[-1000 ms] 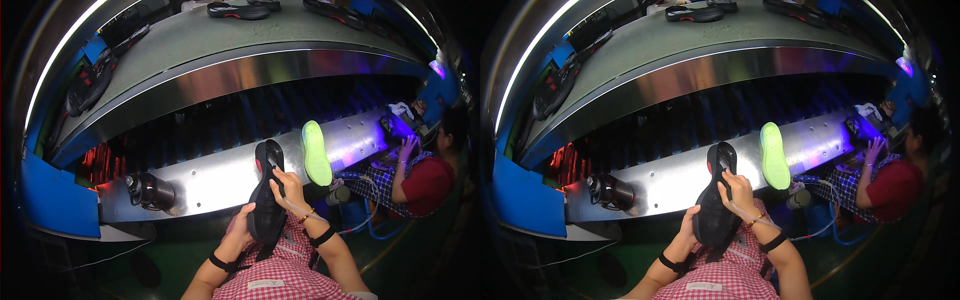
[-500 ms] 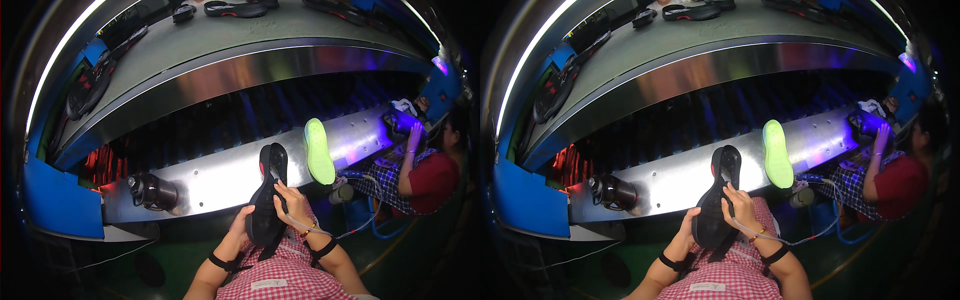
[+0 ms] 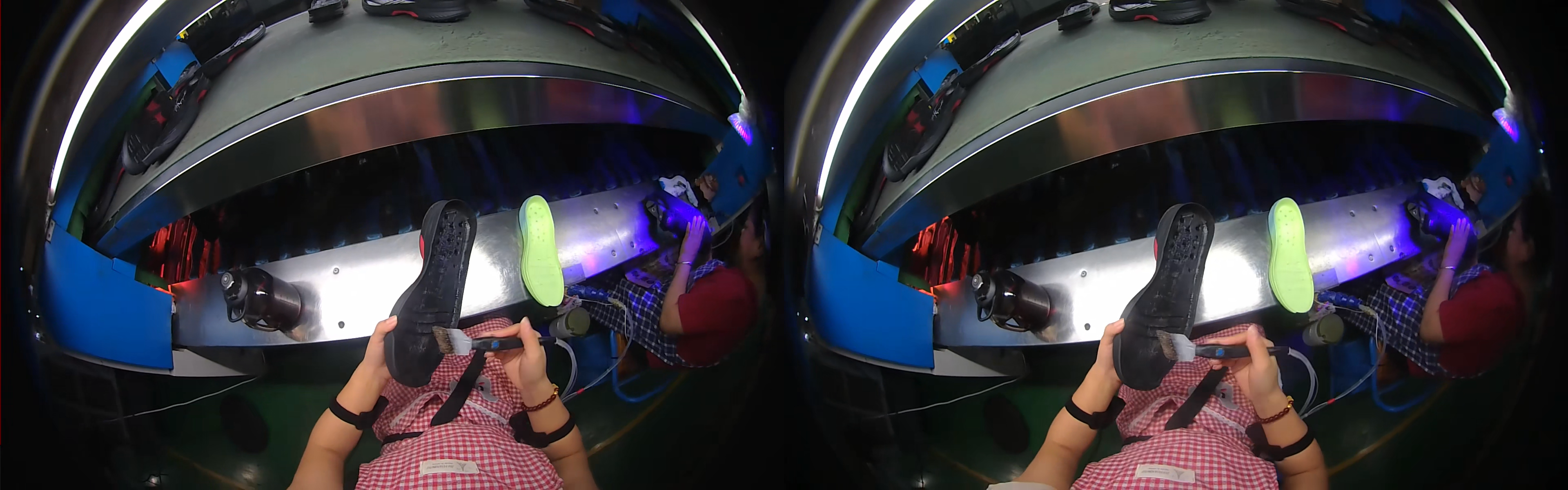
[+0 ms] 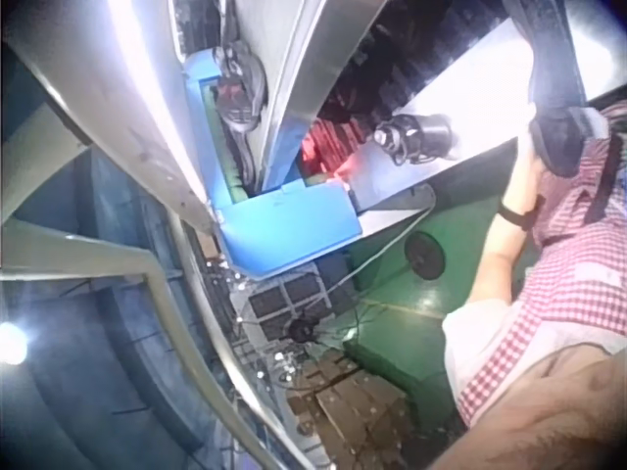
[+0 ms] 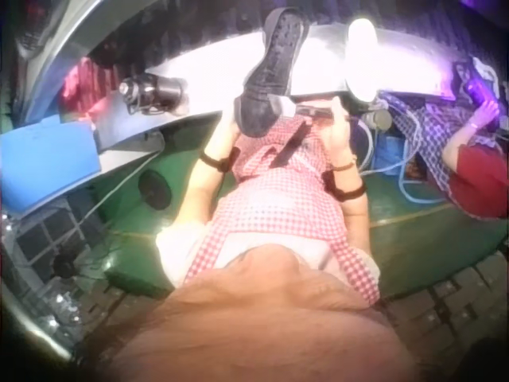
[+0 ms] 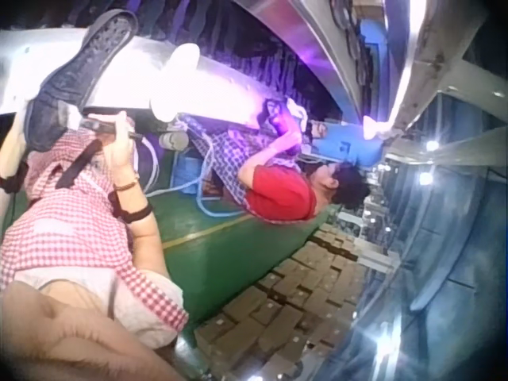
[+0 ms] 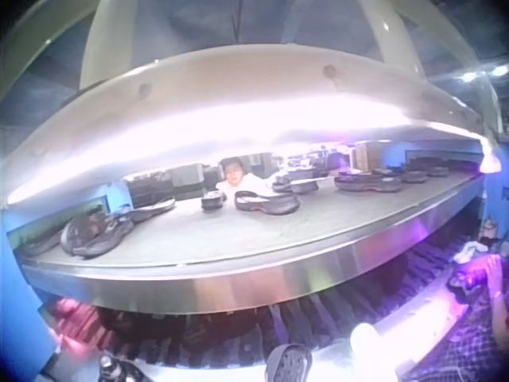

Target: The recorder picks up shoe soles from a conveyor and applies adhesive using a brush.

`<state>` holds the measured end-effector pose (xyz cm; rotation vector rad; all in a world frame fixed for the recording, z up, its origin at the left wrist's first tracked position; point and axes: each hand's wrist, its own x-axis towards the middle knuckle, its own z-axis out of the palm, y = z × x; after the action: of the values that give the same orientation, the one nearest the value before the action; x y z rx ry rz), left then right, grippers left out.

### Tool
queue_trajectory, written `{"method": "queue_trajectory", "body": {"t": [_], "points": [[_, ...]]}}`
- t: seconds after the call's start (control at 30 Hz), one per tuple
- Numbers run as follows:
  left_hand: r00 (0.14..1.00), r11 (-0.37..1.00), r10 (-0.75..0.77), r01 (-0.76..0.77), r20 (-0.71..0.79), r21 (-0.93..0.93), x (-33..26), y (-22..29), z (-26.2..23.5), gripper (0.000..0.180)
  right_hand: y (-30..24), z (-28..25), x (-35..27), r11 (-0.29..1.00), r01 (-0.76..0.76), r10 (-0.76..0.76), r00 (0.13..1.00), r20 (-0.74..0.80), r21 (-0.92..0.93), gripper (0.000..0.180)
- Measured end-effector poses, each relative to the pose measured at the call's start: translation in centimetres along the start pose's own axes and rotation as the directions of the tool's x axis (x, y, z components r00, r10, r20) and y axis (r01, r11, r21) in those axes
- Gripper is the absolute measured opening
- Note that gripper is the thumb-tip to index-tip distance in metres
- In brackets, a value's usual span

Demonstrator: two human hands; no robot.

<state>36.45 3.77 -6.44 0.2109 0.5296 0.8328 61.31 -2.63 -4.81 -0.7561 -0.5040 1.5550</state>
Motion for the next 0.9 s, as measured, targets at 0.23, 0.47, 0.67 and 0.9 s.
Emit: {"method": "queue_trajectory", "body": {"t": [0.23, 0.47, 0.67, 0.9], "points": [[0.998, 1.0, -0.021, 0.023, 0.054, -0.022, -0.3, -0.9, 0.9, 0.054, -1.0, 1.2, -0.2, 0.996, -0.089, 0.091, 0.993, 0.08, -0.027, 0.028], [0.992, 0.998, 0.01, -0.017, 0.126, 0.059, -0.2, -0.1, 1.5, 0.053, -3.8, 3.2, -0.1, 0.904, -0.13, 0.235, 0.948, 0.217, -0.407, 0.014], [0.992, 0.995, 0.015, -0.027, 0.128, 0.094, 0.0, -0.2, 2.5, 0.055, -2.4, 4.5, 1.2, 0.894, -0.137, 0.164, 0.986, 0.028, -0.427, 0.015], [0.984, 0.989, -0.057, 0.033, 0.166, 0.147, -0.1, 0.2, 2.7, 0.055, -0.6, 4.9, 2.2, 0.576, 0.305, -0.247, 0.949, 0.194, -0.758, 0.014]]}}
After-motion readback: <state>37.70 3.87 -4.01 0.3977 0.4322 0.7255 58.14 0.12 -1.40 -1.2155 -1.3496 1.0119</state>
